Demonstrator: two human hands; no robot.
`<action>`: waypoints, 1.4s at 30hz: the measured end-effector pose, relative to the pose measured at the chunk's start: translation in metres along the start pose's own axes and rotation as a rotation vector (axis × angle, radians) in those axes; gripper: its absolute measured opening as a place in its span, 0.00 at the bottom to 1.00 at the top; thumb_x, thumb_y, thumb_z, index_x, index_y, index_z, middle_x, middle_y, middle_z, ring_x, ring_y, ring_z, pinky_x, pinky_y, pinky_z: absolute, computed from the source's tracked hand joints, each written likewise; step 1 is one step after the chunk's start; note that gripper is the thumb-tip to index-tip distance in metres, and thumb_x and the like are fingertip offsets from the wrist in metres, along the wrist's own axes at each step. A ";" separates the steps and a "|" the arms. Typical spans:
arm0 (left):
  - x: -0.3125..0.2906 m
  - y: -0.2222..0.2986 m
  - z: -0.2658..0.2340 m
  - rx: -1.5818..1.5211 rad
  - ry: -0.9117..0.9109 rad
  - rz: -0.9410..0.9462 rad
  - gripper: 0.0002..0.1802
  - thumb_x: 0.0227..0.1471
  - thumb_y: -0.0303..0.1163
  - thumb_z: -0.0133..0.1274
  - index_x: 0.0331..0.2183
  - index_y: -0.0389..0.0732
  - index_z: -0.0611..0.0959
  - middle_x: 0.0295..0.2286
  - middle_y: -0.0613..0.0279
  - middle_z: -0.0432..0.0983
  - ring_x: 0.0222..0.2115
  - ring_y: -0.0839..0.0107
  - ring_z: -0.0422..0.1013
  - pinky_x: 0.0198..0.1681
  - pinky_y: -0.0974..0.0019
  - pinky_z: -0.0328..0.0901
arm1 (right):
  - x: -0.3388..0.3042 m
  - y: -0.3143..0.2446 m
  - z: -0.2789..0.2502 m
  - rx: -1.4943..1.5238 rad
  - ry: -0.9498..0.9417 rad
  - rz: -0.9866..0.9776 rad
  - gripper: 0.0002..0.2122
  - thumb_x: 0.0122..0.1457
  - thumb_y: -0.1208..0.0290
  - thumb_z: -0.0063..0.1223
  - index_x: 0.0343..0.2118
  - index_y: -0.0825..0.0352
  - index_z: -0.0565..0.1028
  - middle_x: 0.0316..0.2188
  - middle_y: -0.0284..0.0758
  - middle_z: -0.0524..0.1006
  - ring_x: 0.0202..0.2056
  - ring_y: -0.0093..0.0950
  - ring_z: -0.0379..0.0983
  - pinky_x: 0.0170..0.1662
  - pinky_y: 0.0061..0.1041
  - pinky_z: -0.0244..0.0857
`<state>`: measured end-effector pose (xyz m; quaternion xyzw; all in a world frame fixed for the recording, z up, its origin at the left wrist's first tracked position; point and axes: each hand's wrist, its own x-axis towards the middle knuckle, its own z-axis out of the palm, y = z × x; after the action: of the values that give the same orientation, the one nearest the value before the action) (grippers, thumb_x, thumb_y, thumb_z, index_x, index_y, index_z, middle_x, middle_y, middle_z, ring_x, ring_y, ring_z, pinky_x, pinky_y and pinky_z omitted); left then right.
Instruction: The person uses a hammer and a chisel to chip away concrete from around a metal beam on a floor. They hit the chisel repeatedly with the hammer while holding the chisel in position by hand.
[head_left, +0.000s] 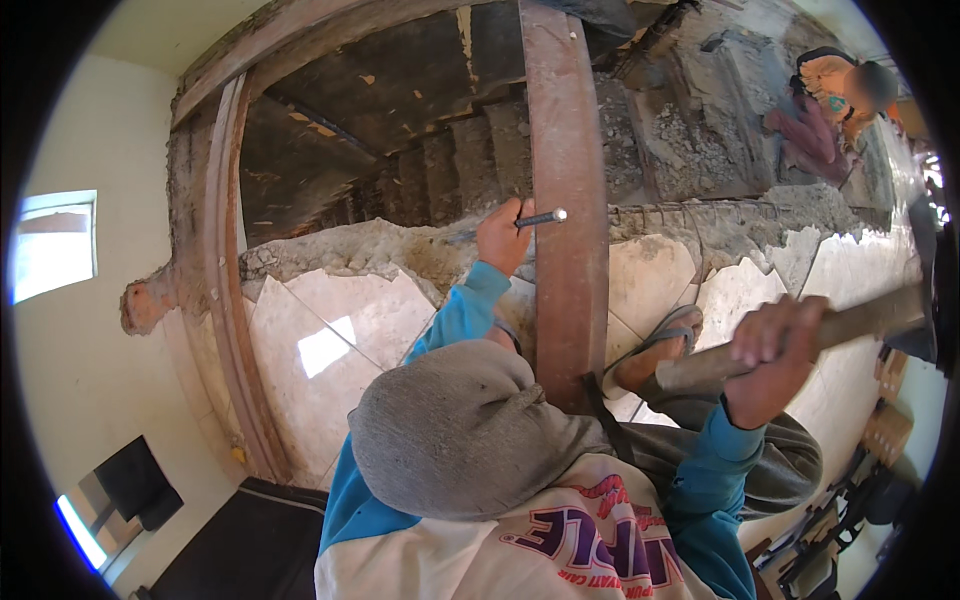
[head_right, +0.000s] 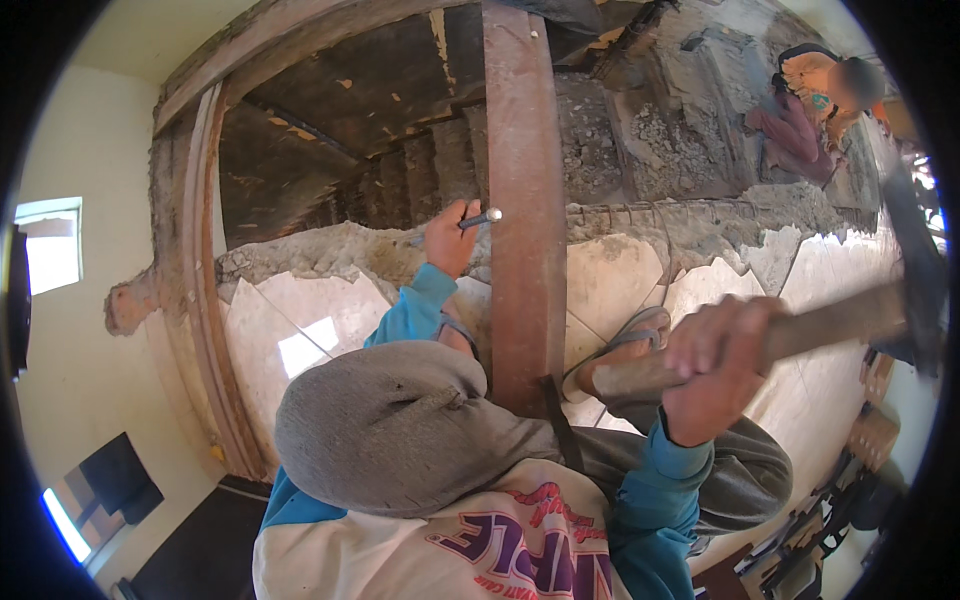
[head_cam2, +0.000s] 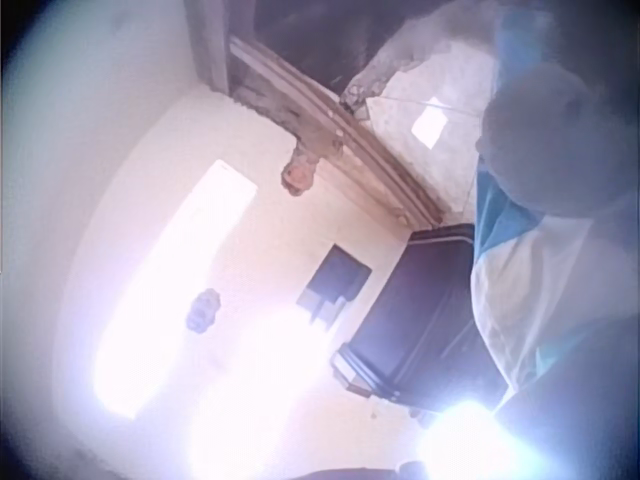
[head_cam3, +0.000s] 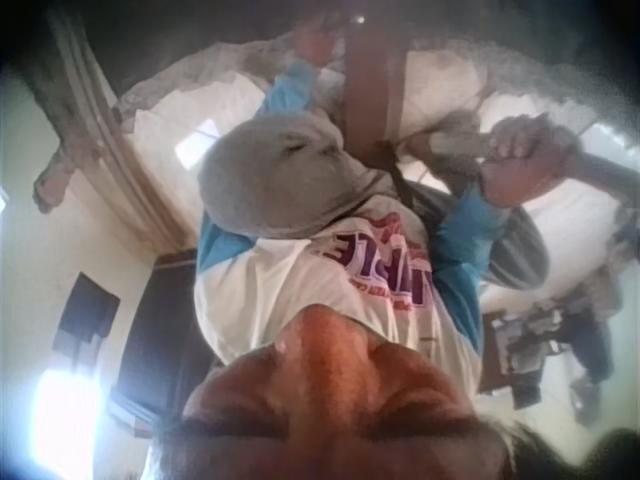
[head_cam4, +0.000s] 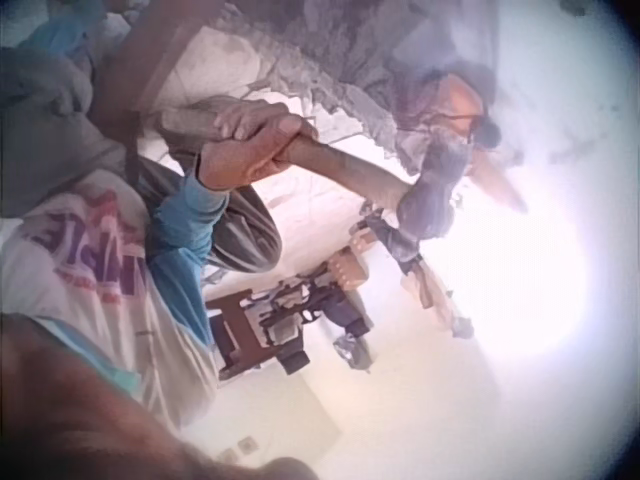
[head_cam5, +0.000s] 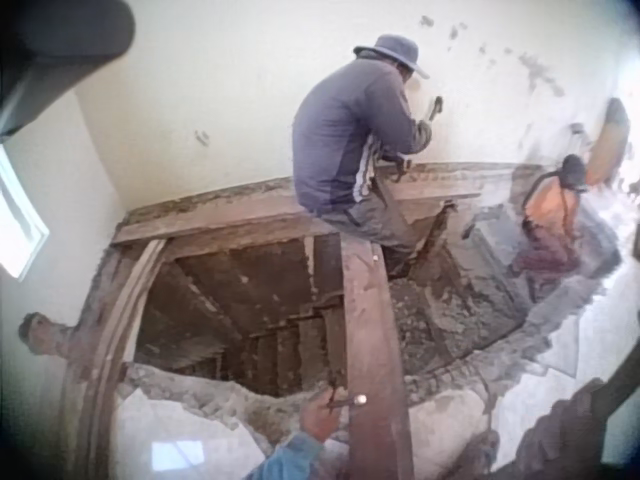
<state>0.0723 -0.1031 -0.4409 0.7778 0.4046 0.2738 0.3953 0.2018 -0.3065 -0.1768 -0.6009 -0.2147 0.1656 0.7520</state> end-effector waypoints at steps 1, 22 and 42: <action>0.000 0.000 0.000 -0.002 0.016 0.010 0.22 0.57 0.41 0.46 0.18 0.39 0.64 0.15 0.48 0.59 0.18 0.47 0.58 0.21 0.51 0.52 | -0.001 0.004 0.001 0.249 -0.060 0.015 0.06 0.64 0.67 0.35 0.36 0.63 0.64 0.15 0.26 0.56 0.15 0.18 0.53 0.17 0.19 0.53; -0.021 0.031 -0.028 -0.075 0.026 0.119 0.20 0.56 0.38 0.48 0.18 0.38 0.65 0.15 0.48 0.61 0.17 0.47 0.60 0.19 0.52 0.54 | -0.001 0.028 -0.003 -0.133 0.075 0.443 0.10 0.60 0.66 0.48 0.26 0.64 0.64 0.11 0.24 0.58 0.10 0.14 0.52 0.11 0.16 0.49; -0.024 0.032 -0.045 -0.115 0.085 0.115 0.19 0.56 0.36 0.48 0.18 0.38 0.65 0.14 0.48 0.60 0.15 0.48 0.59 0.18 0.54 0.53 | -0.012 0.015 0.014 -0.219 -0.166 0.391 0.08 0.60 0.69 0.47 0.32 0.69 0.65 0.13 0.27 0.62 0.12 0.14 0.54 0.15 0.15 0.50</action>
<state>0.0395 -0.1167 -0.3926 0.7636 0.3592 0.3515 0.4054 0.1844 -0.2974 -0.1908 -0.6932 -0.1721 0.3324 0.6160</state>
